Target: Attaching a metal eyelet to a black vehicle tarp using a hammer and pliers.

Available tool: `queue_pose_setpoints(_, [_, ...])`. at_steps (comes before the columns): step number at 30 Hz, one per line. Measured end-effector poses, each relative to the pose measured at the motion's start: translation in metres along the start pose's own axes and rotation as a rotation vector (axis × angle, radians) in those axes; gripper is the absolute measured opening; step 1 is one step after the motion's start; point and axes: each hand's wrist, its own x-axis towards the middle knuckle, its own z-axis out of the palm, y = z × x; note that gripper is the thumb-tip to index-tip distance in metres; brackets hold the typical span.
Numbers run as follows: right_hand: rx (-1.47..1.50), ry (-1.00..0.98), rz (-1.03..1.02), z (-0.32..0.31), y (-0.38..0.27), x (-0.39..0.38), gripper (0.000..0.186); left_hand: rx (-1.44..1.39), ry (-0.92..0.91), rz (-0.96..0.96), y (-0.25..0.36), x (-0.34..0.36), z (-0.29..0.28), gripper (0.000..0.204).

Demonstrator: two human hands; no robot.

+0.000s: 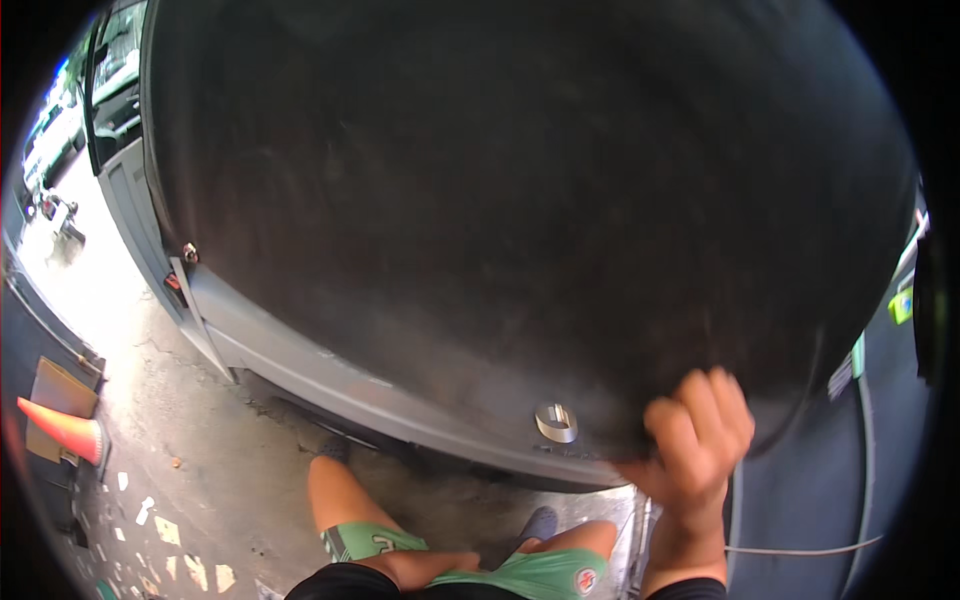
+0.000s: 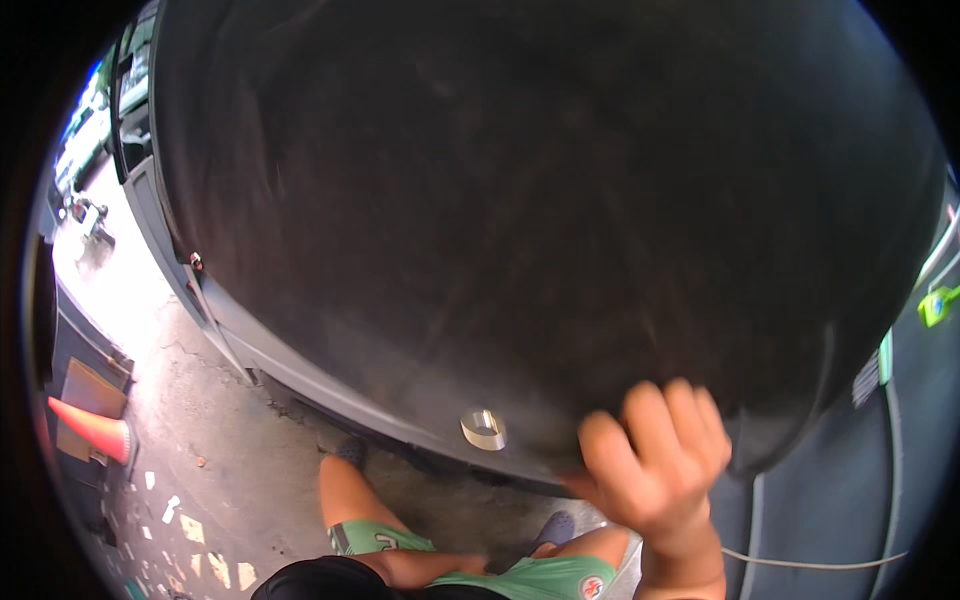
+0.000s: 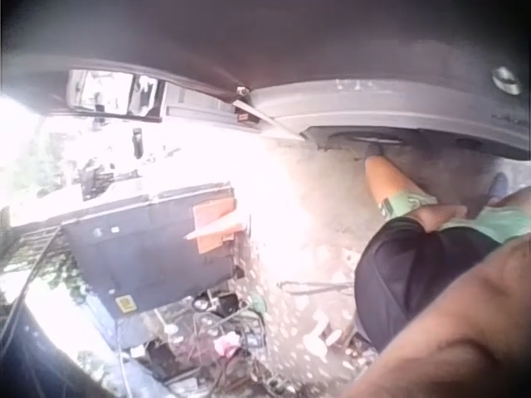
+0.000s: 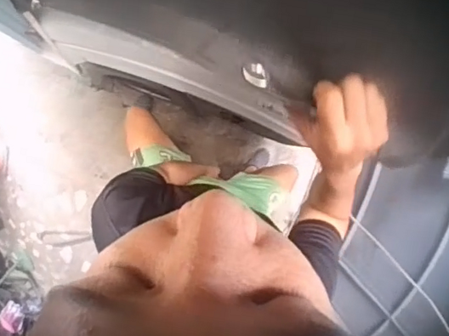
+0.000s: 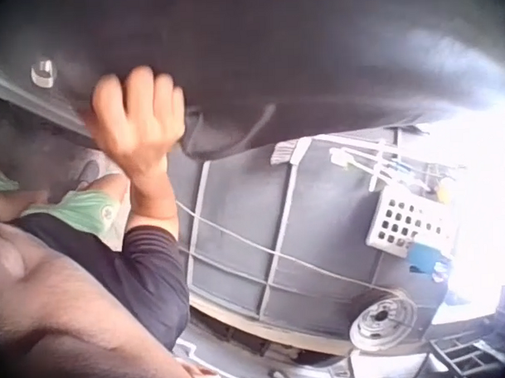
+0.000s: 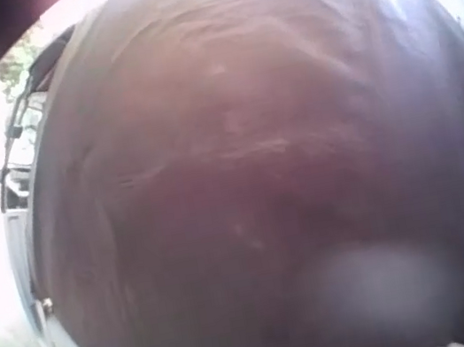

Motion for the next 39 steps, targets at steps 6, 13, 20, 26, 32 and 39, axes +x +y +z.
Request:
queue_pose_setpoints(6, [0.007,0.118,0.019,0.013,0.004,-0.001,0.034,-0.162,1.202,0.352,0.21,-0.162,-0.258,0.027])
queue_pose_setpoints(13, [-0.21,-0.023,-0.128,-0.009,0.003,-0.003,0.012,-0.682,1.298,1.02,0.359,-0.327,-0.411,0.072])
queue_pose_setpoints(20, [-0.074,0.245,-0.101,0.034,-0.02,-0.01,0.016,-0.803,1.521,1.084,0.361,-0.294,-0.403,0.049])
queue_pose_setpoints(26, [0.008,0.28,-0.084,0.053,-0.012,-0.016,0.026,-0.707,1.71,0.973,0.356,-0.275,-0.408,0.051])
queue_pose_setpoints(32, [-0.009,-0.048,-0.143,0.044,0.004,0.009,0.029,-0.525,1.866,0.934,0.36,-0.274,-0.416,0.051])
queue_pose_setpoints(39, [-0.045,-0.074,-0.246,0.023,-0.015,0.018,0.036,-0.703,1.647,1.105,0.396,-0.294,-0.412,0.037])
